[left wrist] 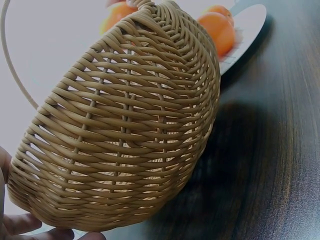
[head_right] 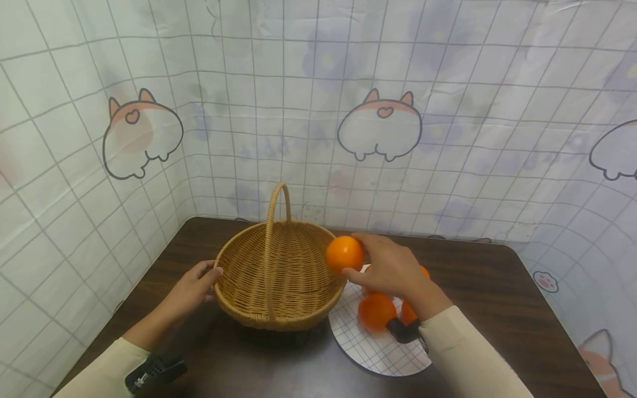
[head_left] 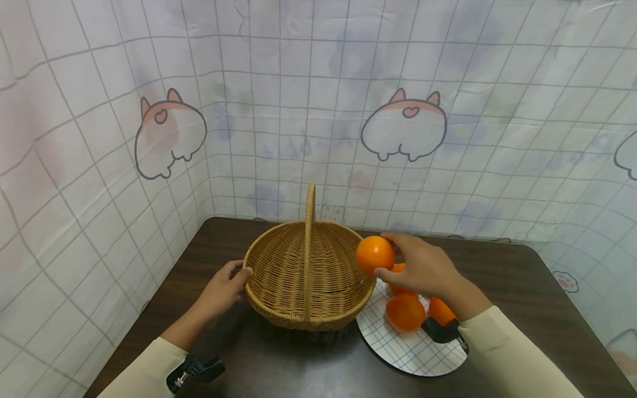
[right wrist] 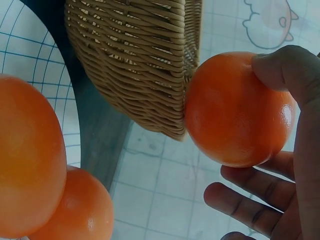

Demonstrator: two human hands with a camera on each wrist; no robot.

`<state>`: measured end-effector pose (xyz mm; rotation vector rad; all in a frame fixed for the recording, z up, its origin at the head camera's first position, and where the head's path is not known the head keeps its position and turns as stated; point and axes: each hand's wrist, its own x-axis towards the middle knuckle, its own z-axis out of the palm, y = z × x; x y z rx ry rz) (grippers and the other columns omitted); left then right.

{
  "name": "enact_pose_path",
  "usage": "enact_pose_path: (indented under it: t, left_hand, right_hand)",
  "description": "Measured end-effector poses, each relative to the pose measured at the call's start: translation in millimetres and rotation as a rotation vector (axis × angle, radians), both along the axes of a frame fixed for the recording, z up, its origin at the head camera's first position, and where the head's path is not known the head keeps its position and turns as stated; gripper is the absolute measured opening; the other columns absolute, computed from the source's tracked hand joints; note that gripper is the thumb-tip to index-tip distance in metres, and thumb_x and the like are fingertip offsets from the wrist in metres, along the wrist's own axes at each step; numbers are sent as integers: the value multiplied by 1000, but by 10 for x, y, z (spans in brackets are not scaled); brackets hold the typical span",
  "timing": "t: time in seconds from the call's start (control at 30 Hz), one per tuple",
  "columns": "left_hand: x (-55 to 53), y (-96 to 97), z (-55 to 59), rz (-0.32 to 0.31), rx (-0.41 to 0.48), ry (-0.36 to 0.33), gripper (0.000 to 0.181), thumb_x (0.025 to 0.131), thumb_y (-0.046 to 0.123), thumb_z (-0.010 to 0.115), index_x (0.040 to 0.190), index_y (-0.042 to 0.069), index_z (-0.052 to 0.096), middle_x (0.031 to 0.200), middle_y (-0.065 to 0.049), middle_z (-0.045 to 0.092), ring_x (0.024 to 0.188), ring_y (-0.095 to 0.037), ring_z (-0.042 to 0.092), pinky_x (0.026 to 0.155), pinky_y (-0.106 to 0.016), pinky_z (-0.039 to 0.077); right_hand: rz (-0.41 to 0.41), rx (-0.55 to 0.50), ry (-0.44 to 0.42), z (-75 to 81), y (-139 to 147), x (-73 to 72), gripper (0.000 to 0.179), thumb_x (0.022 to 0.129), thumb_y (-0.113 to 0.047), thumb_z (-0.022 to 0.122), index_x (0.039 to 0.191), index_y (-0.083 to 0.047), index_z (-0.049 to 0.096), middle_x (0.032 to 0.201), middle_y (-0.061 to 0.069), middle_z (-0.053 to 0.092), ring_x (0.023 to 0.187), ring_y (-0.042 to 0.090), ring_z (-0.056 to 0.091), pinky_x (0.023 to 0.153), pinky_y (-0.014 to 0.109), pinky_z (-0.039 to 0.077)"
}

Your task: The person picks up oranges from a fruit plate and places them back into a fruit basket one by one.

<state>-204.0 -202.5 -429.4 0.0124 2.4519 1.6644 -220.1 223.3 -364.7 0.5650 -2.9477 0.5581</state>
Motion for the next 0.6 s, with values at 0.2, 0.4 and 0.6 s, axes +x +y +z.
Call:
enact_pose_path:
  t: [0.2, 0.4, 0.6]
  left_hand:
    - [-1, -4, -12, -2, 4, 4, 63, 110, 37, 48, 155, -4, 31, 141, -29, 48, 119, -37, 60, 90, -51, 57]
    - [16, 4, 13, -6, -2, 13, 62, 110, 37, 48, 154, -4, 31, 142, -29, 48, 121, -38, 59, 91, -51, 57]
    - [9, -1, 0, -7, 4, 20, 60, 110, 36, 48, 153, -4, 34, 142, -30, 48, 121, -39, 58, 92, -51, 56]
  right_hand:
    - [18, -3, 5, -17, -37, -14, 91, 83, -73, 69, 151, -17, 49, 132, 3, 64, 112, 22, 65, 88, 54, 54]
    - [34, 16, 9, -27, -47, -15, 87, 86, -70, 69, 151, -17, 49, 134, 4, 65, 119, 25, 63, 91, 56, 54]
    - [34, 37, 10, -39, -20, 5, 82, 88, -62, 72, 151, -14, 50, 137, 6, 63, 120, 28, 61, 90, 58, 54]
